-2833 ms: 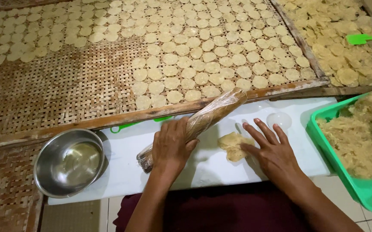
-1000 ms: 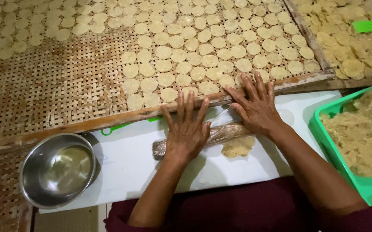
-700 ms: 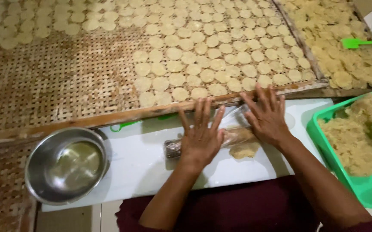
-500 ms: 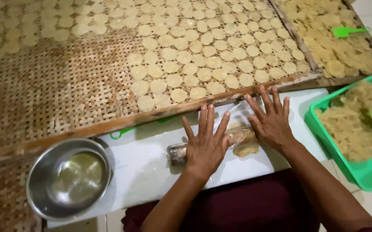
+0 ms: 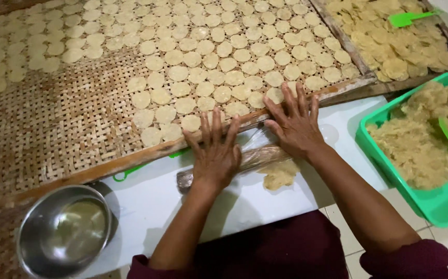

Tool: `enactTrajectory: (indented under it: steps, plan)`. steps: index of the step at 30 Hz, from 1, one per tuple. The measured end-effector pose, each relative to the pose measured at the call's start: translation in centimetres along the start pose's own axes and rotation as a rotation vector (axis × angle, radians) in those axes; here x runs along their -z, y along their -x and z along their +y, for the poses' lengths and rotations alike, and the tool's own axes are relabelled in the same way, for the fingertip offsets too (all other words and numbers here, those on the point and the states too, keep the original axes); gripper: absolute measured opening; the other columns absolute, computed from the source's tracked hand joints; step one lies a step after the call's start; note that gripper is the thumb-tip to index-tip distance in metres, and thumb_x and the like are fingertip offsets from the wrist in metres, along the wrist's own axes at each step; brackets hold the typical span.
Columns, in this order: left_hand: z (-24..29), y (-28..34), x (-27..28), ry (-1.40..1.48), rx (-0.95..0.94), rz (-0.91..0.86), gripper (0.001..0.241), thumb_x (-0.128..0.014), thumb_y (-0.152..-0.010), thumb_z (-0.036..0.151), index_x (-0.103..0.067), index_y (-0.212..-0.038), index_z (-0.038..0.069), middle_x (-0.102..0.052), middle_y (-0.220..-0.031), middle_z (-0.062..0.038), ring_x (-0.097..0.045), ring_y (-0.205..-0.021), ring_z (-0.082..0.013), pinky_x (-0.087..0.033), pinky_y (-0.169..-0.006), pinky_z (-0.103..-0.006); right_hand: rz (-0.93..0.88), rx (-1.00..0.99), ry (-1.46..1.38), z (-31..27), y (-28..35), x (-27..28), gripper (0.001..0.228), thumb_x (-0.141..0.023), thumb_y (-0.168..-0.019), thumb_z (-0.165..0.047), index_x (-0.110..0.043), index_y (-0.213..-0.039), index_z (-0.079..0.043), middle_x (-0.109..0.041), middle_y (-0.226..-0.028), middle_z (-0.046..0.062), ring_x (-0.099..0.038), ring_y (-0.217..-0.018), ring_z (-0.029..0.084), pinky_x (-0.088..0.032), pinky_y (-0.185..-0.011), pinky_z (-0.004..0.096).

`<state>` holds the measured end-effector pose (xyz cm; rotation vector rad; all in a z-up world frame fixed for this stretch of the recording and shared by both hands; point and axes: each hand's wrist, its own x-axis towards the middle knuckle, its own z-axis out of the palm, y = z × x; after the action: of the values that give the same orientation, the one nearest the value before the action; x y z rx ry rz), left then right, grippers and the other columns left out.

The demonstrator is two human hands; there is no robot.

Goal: Rolling out food paste and cutting it into circular discs to dry on a large bamboo tray.

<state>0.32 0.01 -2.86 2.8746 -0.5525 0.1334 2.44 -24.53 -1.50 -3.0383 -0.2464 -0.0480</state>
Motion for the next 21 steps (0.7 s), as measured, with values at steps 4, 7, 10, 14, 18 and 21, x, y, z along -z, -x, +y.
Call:
enactTrajectory:
  steps: [4,7,10,14,18,21]
  plan:
    - [-0.4,0.0,-1.2,-0.128,0.025,0.088,0.071,-0.044,-0.101,0.037,-0.014,-0.165,0.034,0.001,-0.172,-0.017,0.011,-0.157,-0.0409,-0.003,-0.112,-0.0816,-0.017,0.068,-0.003,0.0,-0.9,0.2,0.062,-0.020,-0.105,-0.068,-0.019,-0.162,-0.043,-0.005,-0.172,0.013,0.010,-0.157,0.040,0.003,-0.120,0.069]
    - [0.2,0.5,-0.2,-0.212,0.025,0.162,0.071,-0.044,-0.100,0.035,-0.015,-0.165,0.031,-0.002,-0.172,-0.018,0.007,-0.158,-0.0418,-0.006,-0.113,-0.0822,-0.005,0.091,-0.079,-0.2,-1.3,0.5,0.064,-0.017,-0.103,-0.071,-0.023,-0.161,-0.044,-0.001,-0.173,0.010,0.013,-0.156,0.038,0.004,-0.120,0.069]
    - [0.6,1.5,-0.7,-0.210,0.071,0.055,0.062,-0.035,-0.102,0.043,-0.027,-0.162,0.033,-0.006,-0.173,-0.014,0.008,-0.158,-0.0394,0.001,-0.114,-0.0784,0.006,0.118,-0.130,0.1,-0.2,0.6,0.067,-0.017,-0.100,-0.077,-0.026,-0.159,-0.047,-0.004,-0.173,0.010,0.011,-0.156,0.039,0.004,-0.118,0.070]
    - [2.0,2.9,0.1,-0.247,0.133,-0.002,0.064,-0.030,-0.103,0.044,-0.018,-0.165,0.034,-0.004,-0.173,-0.013,0.009,-0.158,-0.0371,0.004,-0.115,-0.0759,0.099,0.218,-0.101,0.4,1.3,0.2,0.062,-0.030,-0.103,-0.068,-0.028,-0.159,-0.043,-0.014,-0.170,0.015,0.003,-0.157,0.041,-0.003,-0.118,0.072]
    - [3.4,4.1,0.6,-0.209,0.179,-0.055,0.062,-0.025,-0.104,0.045,-0.018,-0.165,0.034,-0.003,-0.174,-0.010,0.010,-0.159,-0.0350,0.007,-0.117,-0.0746,0.167,0.265,-0.117,0.8,2.1,-0.8,0.060,-0.032,-0.103,-0.068,-0.033,-0.157,-0.042,-0.019,-0.170,0.015,-0.003,-0.158,0.040,-0.007,-0.118,0.074]
    - [4.5,5.4,1.2,-0.180,0.159,-0.008,0.060,-0.025,-0.107,0.045,-0.018,-0.165,0.032,-0.005,-0.174,-0.012,0.009,-0.159,-0.0358,0.005,-0.117,-0.0730,0.217,0.267,-0.129,0.9,3.2,-1.2,0.062,-0.027,-0.103,-0.070,-0.031,-0.159,-0.044,-0.018,-0.171,0.014,-0.001,-0.159,0.038,0.000,-0.120,0.072]
